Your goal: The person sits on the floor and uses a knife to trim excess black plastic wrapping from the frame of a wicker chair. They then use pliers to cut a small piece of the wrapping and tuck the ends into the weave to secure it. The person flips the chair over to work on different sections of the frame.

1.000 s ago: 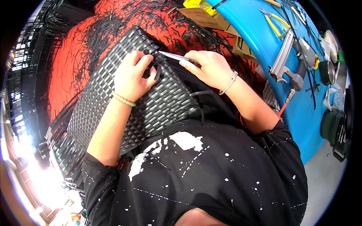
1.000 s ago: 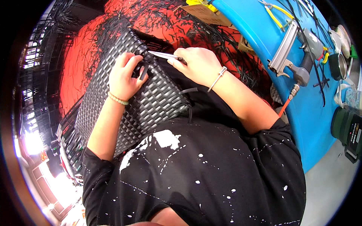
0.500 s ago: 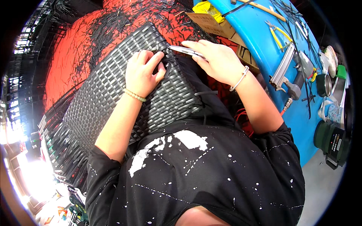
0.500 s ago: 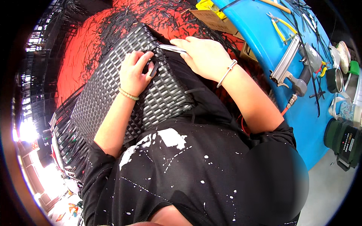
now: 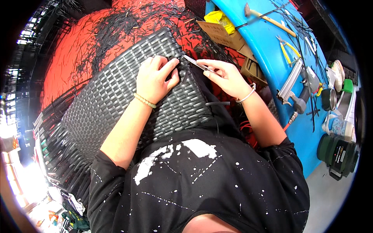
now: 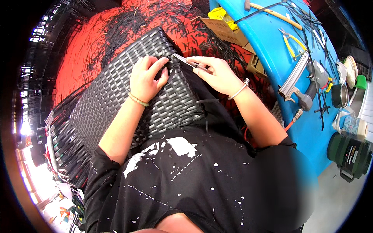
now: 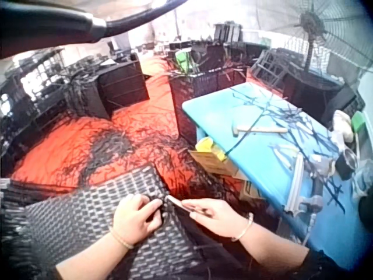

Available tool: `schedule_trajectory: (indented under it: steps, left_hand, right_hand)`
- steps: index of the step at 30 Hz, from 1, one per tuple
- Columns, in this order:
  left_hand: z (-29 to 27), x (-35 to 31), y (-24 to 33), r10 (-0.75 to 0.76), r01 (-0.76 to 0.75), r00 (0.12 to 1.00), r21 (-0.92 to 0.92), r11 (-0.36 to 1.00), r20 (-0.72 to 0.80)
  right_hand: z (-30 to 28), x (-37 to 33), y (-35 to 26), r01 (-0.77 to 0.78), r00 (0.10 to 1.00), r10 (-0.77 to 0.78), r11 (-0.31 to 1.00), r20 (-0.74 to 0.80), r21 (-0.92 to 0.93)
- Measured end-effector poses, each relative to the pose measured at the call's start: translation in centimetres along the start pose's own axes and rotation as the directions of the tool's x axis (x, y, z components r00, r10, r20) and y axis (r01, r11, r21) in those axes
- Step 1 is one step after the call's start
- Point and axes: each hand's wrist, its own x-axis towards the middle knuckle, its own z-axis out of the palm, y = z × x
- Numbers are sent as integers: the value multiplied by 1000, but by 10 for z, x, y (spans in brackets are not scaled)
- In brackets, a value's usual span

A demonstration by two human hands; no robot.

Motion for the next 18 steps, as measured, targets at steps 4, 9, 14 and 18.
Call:
schedule_trajectory:
  steps: [4,9,14,18]
  left_hand:
    - [-1,0,0,5,-5,1000,0,1000,-8]
    - [-2,0,1,18,-19,1000,-21,1000,-7]
    - [-1,1,-1,62,-62,998,4,998,-10]
    - [-1,-1,-3,78,-78,997,-4,997,1]
  right_hand:
    - [-7,-9,-34,74,995,-99,815,-13,-575]
    - [-11,-18,-42,128,984,-174,814,-27,-567]
    - [-8,-1,-31,137,950,-247,880,-192,-455]
    - [2,33,5,16,948,4,998,-317,60]
